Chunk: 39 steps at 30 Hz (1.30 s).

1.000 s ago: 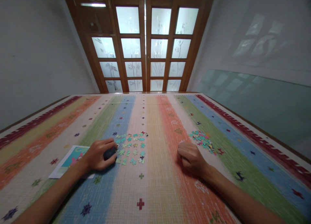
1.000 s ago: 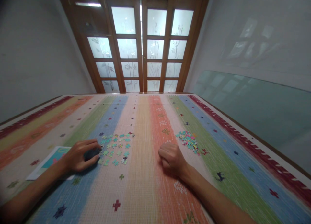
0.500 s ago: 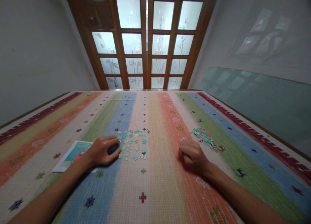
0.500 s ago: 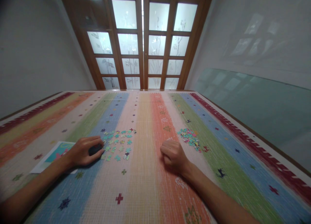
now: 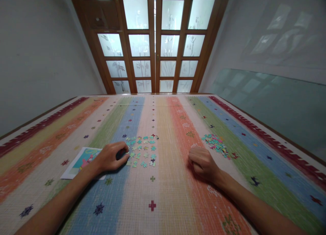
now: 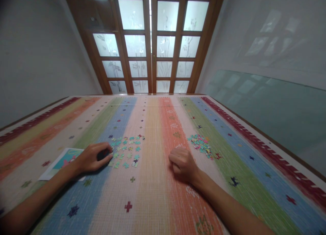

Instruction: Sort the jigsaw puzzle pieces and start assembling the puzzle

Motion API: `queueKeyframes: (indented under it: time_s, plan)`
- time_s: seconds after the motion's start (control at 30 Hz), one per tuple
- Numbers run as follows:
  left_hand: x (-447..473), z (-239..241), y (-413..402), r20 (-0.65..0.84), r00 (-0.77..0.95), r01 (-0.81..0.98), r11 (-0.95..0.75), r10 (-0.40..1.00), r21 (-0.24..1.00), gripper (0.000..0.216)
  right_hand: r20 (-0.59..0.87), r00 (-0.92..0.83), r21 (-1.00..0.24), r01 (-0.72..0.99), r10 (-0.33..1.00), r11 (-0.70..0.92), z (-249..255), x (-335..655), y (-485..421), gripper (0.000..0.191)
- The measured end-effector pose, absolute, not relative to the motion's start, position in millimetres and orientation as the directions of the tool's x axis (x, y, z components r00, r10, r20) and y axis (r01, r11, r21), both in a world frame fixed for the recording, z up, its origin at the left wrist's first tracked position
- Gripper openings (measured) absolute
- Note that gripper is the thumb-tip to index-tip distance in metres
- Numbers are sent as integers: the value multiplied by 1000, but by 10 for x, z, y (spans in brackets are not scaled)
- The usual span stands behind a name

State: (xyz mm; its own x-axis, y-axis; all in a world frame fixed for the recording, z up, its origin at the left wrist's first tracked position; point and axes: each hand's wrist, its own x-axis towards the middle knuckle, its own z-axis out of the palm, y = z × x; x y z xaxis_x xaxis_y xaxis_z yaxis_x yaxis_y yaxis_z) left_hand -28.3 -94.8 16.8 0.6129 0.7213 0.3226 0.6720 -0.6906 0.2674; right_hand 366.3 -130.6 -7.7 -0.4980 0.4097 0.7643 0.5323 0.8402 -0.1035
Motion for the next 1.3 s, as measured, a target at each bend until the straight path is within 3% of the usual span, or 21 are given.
queueKeyframes:
  time_s: [0.47, 0.83, 1.17, 1.3]
  plan:
    - [-234, 255, -959, 259, 558, 712, -616, 788, 338, 20, 741, -524, -114, 518, 420, 848, -122, 3651, -1302, 28]
    - [-302, 311, -944, 213, 605, 723, -642, 767, 256, 23, 734, -526, -108, 536, 430, 838, -142, 3671, -1311, 28]
    - [-345, 303, -911, 196, 588, 711, -616, 785, 338, 21, 714, -547, -122, 517, 437, 847, -137, 3665, -1319, 28]
    - [-321, 306, -902, 238, 502, 759, -555, 832, 339, 25, 713, -543, -128, 521, 443, 844, -144, 3666, -1320, 27]
